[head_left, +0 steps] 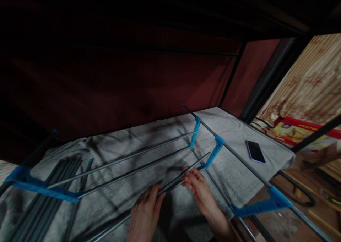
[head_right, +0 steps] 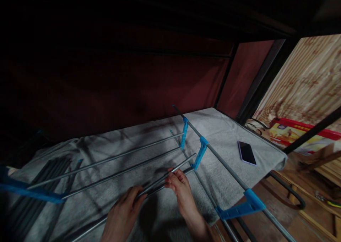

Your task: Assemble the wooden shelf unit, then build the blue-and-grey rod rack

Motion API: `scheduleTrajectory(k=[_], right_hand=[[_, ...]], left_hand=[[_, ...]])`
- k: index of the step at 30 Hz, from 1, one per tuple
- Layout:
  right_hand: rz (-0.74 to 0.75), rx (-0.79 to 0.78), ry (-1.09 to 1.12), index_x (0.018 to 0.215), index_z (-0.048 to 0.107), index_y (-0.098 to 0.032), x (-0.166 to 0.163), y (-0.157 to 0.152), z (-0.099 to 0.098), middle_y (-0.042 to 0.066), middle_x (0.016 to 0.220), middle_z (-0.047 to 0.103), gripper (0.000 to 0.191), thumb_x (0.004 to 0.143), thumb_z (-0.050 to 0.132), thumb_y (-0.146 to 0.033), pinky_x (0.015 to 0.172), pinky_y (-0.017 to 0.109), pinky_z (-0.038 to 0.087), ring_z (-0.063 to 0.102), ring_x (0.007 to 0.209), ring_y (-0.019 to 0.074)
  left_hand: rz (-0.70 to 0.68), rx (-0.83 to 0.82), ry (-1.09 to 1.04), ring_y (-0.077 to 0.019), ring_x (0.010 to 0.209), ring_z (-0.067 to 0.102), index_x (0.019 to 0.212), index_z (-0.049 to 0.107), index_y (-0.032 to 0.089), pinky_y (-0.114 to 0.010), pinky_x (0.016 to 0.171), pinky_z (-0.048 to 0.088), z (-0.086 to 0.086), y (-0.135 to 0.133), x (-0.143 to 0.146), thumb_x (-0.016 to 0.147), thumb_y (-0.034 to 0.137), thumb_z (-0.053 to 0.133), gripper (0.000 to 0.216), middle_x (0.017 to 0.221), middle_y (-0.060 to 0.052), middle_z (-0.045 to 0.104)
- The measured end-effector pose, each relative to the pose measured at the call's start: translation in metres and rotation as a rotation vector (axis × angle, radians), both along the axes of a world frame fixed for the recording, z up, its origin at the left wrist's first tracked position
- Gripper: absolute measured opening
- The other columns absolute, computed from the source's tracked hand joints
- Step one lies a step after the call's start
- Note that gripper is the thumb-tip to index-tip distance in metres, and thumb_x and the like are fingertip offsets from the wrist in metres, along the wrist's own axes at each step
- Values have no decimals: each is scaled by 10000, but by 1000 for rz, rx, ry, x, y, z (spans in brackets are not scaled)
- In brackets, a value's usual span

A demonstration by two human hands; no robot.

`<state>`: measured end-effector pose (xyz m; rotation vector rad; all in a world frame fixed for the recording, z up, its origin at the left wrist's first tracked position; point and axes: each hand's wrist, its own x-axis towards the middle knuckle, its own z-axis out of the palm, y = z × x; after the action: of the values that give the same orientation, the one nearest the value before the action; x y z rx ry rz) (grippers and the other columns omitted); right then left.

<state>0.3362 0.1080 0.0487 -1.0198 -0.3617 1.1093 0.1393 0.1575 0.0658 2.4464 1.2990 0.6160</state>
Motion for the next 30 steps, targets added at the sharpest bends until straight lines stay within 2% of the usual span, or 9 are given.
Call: scheduleTrajectory(k=[13,23,30], right_hand=[[-37,-29,8,879,755,-226,10,-7,6,26,813,654,238,709,832,-373,684,321,535,628,732,179],[-25,-27,16,883,749,-225,12,-5,13,5,815,644,267,700,840,-398,692,295,527,626,728,153],[-30,-25,38,876,744,-193,15,-3,16,4,781,648,300,673,865,-377,681,285,525,625,704,146]], left_hand=[[-41,86,-34,-201,798,738,1038,643,268,-303,672,576,-10,-1,2,995,394,386,290,936,-29,754],[-43,139,-38,-207,833,734,1073,632,255,-322,708,582,-7,0,4,1003,399,382,297,975,-44,745],[-57,134,-17,-203,850,729,1079,634,241,-319,717,580,0,2,6,994,343,436,239,985,-42,737]])
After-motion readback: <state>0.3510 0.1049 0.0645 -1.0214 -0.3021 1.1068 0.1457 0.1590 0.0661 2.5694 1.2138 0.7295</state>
